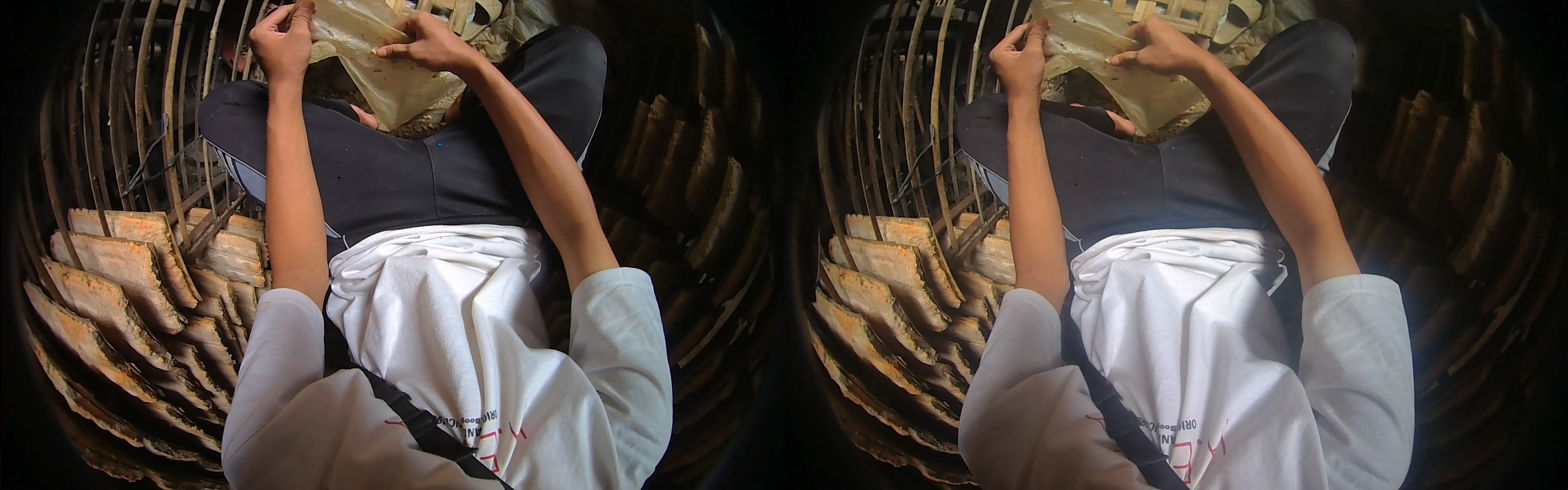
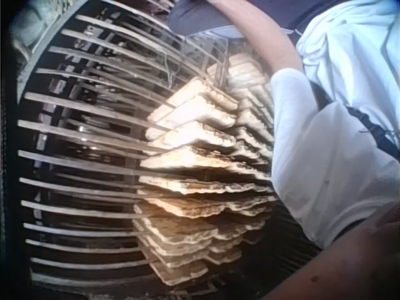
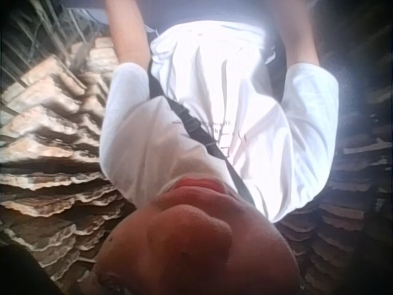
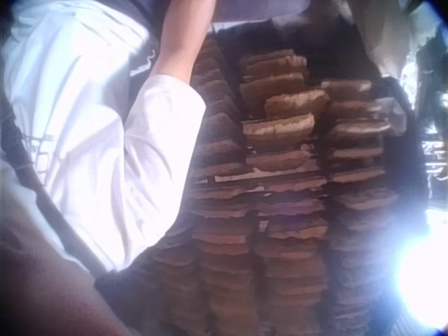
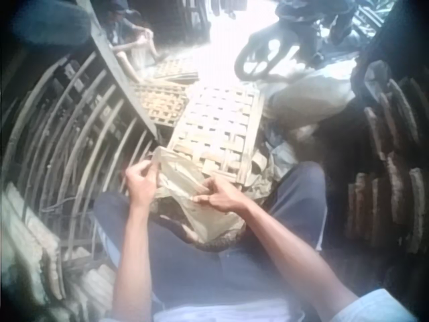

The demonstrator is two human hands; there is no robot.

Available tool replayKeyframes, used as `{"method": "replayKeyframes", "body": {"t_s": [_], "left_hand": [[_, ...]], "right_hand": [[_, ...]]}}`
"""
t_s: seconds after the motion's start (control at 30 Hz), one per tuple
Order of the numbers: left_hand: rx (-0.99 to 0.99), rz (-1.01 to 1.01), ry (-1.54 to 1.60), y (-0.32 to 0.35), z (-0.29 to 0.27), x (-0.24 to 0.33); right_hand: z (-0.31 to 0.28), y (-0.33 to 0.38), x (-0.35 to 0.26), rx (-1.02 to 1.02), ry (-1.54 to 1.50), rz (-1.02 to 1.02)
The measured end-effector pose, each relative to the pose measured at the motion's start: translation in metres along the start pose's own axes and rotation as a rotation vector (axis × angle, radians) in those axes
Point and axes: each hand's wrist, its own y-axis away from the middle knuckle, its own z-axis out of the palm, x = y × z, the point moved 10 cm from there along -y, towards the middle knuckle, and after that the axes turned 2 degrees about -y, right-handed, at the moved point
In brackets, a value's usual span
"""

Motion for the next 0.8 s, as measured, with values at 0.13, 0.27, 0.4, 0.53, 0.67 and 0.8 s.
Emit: {"method": "replayKeyframes", "body": {"t_s": [0.13,0.27,0.4,0.53,0.67,0.8], "left_hand": [[0.007,-0.029,0.006,0.002,-0.002,-0.003],[0.005,-0.093,0.054,0.003,-0.002,-0.009],[-0.029,-0.012,0.02,-0.002,0.006,0.003],[-0.07,-0.043,-0.001,0.002,0.009,0.006],[-0.236,-0.174,-0.033,0.013,0.02,-0.008],[-0.33,-0.037,-0.17,0.017,0.041,0.007]], "right_hand": [[-0.003,0.005,-0.009,0.039,0.063,0.026],[-0.005,0.006,-0.014,0.075,0.036,0.004],[-0.008,0.009,-0.01,0.082,0.012,-0.008],[0.003,0.005,0.003,0.059,-0.083,0.084],[0.011,0.007,0.037,0.053,-0.072,0.178],[-0.004,0.014,0.057,0.271,-0.002,0.072]]}}
